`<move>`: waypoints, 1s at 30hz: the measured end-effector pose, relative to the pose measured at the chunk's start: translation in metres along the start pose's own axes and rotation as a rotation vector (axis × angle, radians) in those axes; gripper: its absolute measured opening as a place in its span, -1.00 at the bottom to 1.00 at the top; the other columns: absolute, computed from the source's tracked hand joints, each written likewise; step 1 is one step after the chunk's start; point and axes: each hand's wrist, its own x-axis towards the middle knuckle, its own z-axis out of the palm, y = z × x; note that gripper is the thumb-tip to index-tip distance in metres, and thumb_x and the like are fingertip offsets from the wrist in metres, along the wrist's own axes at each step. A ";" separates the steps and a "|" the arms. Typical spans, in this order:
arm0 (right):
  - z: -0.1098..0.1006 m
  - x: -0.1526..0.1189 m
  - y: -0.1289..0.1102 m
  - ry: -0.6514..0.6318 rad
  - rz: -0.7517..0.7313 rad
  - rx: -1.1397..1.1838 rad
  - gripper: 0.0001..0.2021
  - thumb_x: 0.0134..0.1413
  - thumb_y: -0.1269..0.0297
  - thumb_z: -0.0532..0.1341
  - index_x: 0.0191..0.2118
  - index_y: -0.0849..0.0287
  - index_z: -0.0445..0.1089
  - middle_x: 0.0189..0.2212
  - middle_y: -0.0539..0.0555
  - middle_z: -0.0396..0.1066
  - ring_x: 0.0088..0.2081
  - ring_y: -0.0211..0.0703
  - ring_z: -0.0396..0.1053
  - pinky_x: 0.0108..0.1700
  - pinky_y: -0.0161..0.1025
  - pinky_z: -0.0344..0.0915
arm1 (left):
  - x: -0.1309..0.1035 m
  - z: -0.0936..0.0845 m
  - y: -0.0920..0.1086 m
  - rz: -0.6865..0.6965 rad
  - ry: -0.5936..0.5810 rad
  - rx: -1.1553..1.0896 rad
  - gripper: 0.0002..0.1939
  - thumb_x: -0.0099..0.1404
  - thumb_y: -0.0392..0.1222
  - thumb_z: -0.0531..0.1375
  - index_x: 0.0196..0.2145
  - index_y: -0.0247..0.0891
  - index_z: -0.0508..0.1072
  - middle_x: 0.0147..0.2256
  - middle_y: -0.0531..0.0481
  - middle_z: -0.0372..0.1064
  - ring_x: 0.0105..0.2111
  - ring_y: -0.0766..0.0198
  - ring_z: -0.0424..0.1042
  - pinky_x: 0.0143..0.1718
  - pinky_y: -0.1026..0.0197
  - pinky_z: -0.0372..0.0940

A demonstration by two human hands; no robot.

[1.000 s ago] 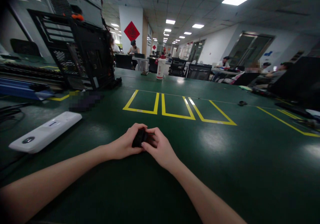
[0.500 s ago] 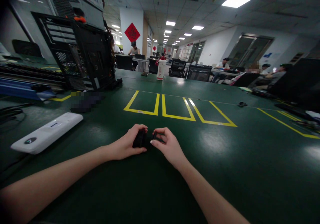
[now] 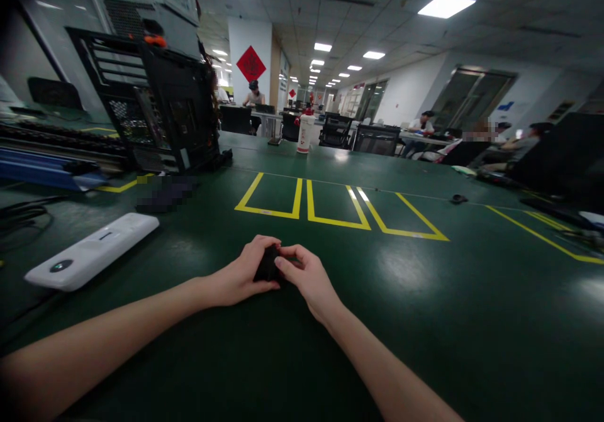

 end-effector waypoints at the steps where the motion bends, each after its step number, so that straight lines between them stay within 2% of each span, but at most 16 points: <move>1: -0.001 0.000 -0.001 -0.010 -0.015 -0.019 -0.78 -0.07 0.24 0.19 -0.24 0.17 0.29 -0.25 0.03 0.32 -0.20 -0.20 0.32 -0.11 -0.15 0.26 | 0.000 0.000 0.000 -0.002 -0.001 0.003 -0.40 0.08 -0.17 0.20 0.02 -0.17 0.00 -0.03 -0.13 0.05 -0.01 0.07 0.14 0.01 -0.09 0.09; 6: -0.001 -0.004 -0.007 -0.092 -0.106 -0.121 -0.82 -0.07 0.33 0.18 -0.26 0.15 0.26 -0.24 0.02 0.31 -0.13 -0.17 0.30 -0.07 -0.14 0.25 | -0.001 0.002 -0.002 -0.004 -0.009 -0.002 -0.39 0.09 -0.16 0.20 0.03 -0.15 -0.01 -0.02 -0.12 0.04 -0.02 0.07 0.13 0.00 -0.08 0.11; 11: 0.003 -0.010 -0.007 -0.042 -0.225 -0.249 -0.80 -0.07 0.40 0.16 -0.25 0.10 0.24 -0.16 0.02 0.22 -0.05 -0.15 0.24 -0.05 -0.15 0.26 | 0.000 0.003 -0.004 -0.003 -0.003 -0.029 -0.43 0.11 -0.19 0.18 0.02 -0.13 0.00 -0.04 -0.10 0.06 -0.05 0.10 0.16 0.00 -0.06 0.12; 16: 0.006 -0.008 -0.003 -0.015 -0.145 -0.162 -0.79 -0.04 0.32 0.15 -0.22 0.09 0.19 -0.19 0.02 0.25 -0.09 -0.14 0.28 -0.10 -0.15 0.29 | 0.001 0.004 -0.005 -0.010 0.016 -0.037 -0.40 0.07 -0.19 0.21 0.02 -0.11 0.00 -0.04 -0.09 0.07 -0.05 0.08 0.17 -0.01 -0.08 0.13; 20: 0.004 -0.003 -0.001 0.012 -0.135 -0.151 -0.82 -0.03 0.26 0.15 -0.25 0.12 0.21 -0.21 0.02 0.28 -0.09 -0.15 0.28 -0.04 -0.13 0.24 | 0.000 0.001 -0.003 -0.012 -0.002 -0.047 -0.41 0.07 -0.17 0.21 0.01 -0.11 0.02 -0.04 -0.08 0.07 -0.05 0.08 0.17 -0.02 -0.10 0.13; 24: 0.002 -0.001 -0.001 -0.021 -0.127 -0.188 -0.77 -0.03 0.27 0.16 -0.19 0.10 0.22 -0.17 0.02 0.28 -0.07 -0.17 0.26 0.00 -0.14 0.19 | 0.000 0.001 -0.003 -0.011 -0.008 -0.038 -0.41 0.09 -0.18 0.19 0.03 -0.14 0.01 -0.05 -0.10 0.07 -0.05 0.11 0.17 -0.01 -0.05 0.14; 30: 0.001 -0.005 -0.002 -0.106 -0.141 -0.151 -0.80 -0.02 0.27 0.15 -0.22 0.09 0.19 -0.23 0.00 0.28 -0.15 -0.20 0.31 -0.14 -0.21 0.28 | 0.001 0.007 -0.005 0.013 0.039 -0.010 -0.40 0.06 -0.21 0.21 0.00 -0.13 0.01 -0.06 -0.10 0.08 -0.03 0.07 0.15 0.00 -0.10 0.09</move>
